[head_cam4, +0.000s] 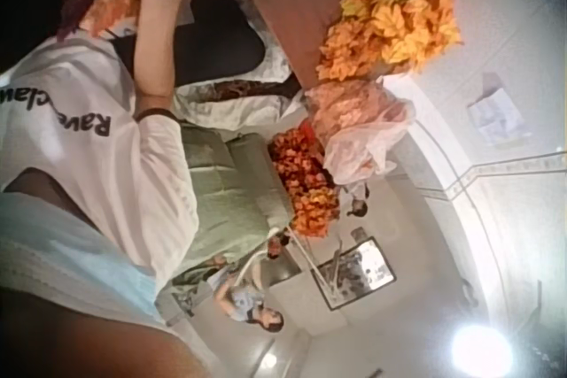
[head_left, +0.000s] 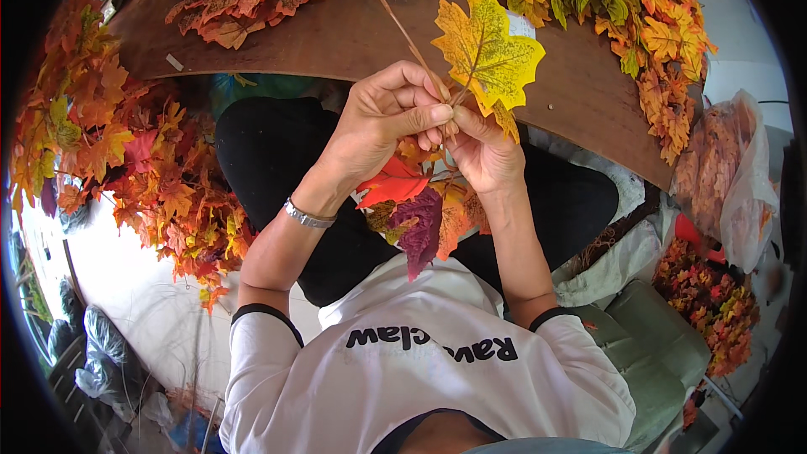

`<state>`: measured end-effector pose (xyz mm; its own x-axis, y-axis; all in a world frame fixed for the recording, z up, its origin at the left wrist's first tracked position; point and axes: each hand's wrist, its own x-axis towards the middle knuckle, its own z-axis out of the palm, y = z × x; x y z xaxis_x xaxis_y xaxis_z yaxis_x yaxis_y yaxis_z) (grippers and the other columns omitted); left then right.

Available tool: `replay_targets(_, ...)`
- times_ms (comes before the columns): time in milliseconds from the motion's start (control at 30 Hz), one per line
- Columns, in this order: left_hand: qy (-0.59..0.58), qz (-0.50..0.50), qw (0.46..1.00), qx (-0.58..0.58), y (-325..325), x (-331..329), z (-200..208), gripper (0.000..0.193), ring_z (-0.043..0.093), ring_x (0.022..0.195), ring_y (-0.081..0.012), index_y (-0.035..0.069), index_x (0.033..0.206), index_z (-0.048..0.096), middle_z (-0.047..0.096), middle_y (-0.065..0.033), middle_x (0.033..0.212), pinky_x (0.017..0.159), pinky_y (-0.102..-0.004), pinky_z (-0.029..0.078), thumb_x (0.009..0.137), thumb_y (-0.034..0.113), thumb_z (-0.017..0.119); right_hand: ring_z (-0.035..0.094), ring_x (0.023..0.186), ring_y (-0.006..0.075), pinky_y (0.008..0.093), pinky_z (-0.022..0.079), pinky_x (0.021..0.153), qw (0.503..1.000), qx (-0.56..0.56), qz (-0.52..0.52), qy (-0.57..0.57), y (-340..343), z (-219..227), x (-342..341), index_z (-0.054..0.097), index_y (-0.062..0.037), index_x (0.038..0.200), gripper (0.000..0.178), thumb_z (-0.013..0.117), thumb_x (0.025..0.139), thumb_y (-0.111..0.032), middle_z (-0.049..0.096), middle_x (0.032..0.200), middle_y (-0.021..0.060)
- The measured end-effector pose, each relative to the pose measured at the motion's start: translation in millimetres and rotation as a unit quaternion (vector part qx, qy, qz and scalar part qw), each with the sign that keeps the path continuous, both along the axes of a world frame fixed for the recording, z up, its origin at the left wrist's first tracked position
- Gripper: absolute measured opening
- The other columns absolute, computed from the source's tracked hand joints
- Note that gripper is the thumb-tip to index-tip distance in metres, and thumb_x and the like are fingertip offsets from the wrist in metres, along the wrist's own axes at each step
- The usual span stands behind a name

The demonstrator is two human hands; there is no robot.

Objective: The person assembles stems of artificial autumn leaves into a long vine or garland by hand.

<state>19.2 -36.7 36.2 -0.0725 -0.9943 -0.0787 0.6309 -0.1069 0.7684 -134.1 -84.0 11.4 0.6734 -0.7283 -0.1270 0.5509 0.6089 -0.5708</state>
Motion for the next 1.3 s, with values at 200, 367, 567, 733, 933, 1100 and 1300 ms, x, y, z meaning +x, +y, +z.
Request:
replay_targets(200, -0.081, -0.038, 0.996, 0.000, 1, 2, 3, 0.009, 0.056, 0.061, -0.0055, 0.001, 0.087, 0.055, 0.060, -0.0043, 0.073, 0.054, -0.0168, 0.046, 0.080, 0.003, 0.061, 0.057, 0.086, 0.0161, 0.0319, 0.048, 0.079, 0.998, -0.038, 0.045, -0.003, -5, -9, -8, 0.048, -0.0031, 0.113, 0.050, 0.071, 0.071, -0.016, 0.057, 0.095, 0.0055)
replay_targets(367, -0.192, 0.075, 0.978, -0.036, 0, -6, 4, 0.008, 0.053, 0.063, -0.0032, -0.001, 0.086, 0.057, 0.057, -0.0018, 0.076, 0.054, -0.0164, 0.044, 0.080, 0.002, 0.061, 0.054, 0.091, 0.0173, 0.0353, 0.044, 0.083, 0.999, 0.041, 0.009, 0.009, 0, -7, 3, 0.048, -0.0029, 0.112, 0.046, 0.069, 0.073, -0.017, 0.056, 0.100, 0.0060)
replay_targets(567, -0.238, 0.106, 0.960, -0.101, 2, 3, 3, 0.014, 0.055, 0.064, -0.0062, -0.001, 0.092, 0.055, 0.056, -0.0036, 0.080, 0.056, -0.0178, 0.046, 0.080, 0.003, 0.061, 0.053, 0.090, 0.0167, 0.0329, 0.042, 0.081, 1.000, 0.002, -0.009, 0.020, 12, 10, 8, 0.052, -0.0034, 0.108, 0.030, 0.060, 0.080, -0.011, 0.056, 0.097, 0.0063)
replay_targets(733, -0.118, 0.149, 0.980, -0.052, -1, 7, 7, 0.023, 0.055, 0.070, -0.0071, 0.000, 0.104, 0.051, 0.059, -0.0069, 0.086, 0.060, -0.0172, 0.044, 0.081, 0.002, 0.058, 0.053, 0.088, 0.0170, 0.0315, 0.043, 0.076, 1.000, 0.021, -0.005, 0.003, 19, -3, 5, 0.052, -0.0049, 0.108, 0.028, 0.058, 0.081, -0.007, 0.055, 0.095, 0.0057)
replay_targets(933, -0.093, 0.132, 0.984, -0.072, -2, 10, 5, 0.022, 0.055, 0.069, -0.0063, 0.001, 0.103, 0.054, 0.062, -0.0077, 0.086, 0.059, -0.0178, 0.044, 0.083, 0.007, 0.058, 0.053, 0.100, 0.0209, 0.0364, 0.043, 0.084, 0.973, 0.192, 0.096, -0.081, 29, -4, -1, 0.039, -0.0024, 0.123, 0.039, 0.049, 0.085, -0.005, 0.051, 0.115, 0.0093)
replay_targets(1100, -0.017, 0.092, 0.993, -0.069, 0, 16, 5, 0.020, 0.055, 0.066, -0.0066, 0.000, 0.103, 0.055, 0.063, -0.0080, 0.083, 0.058, -0.0175, 0.045, 0.086, 0.010, 0.054, 0.051, 0.108, 0.0242, 0.0419, 0.043, 0.090, 0.972, 0.186, 0.100, -0.103, 32, -16, -3, 0.034, -0.0019, 0.126, 0.046, 0.049, 0.083, -0.003, 0.049, 0.117, 0.0118)
replay_targets(1300, 0.021, 0.103, 0.992, -0.068, 4, 15, 6, 0.020, 0.055, 0.063, -0.0060, 0.000, 0.103, 0.052, 0.064, -0.0103, 0.080, 0.056, -0.0171, 0.044, 0.084, 0.003, 0.055, 0.052, 0.103, 0.0230, 0.0421, 0.045, 0.088, 0.969, 0.203, 0.135, -0.047, 29, -19, -8, 0.033, -0.0051, 0.125, 0.052, 0.055, 0.078, -0.002, 0.048, 0.114, 0.0103)
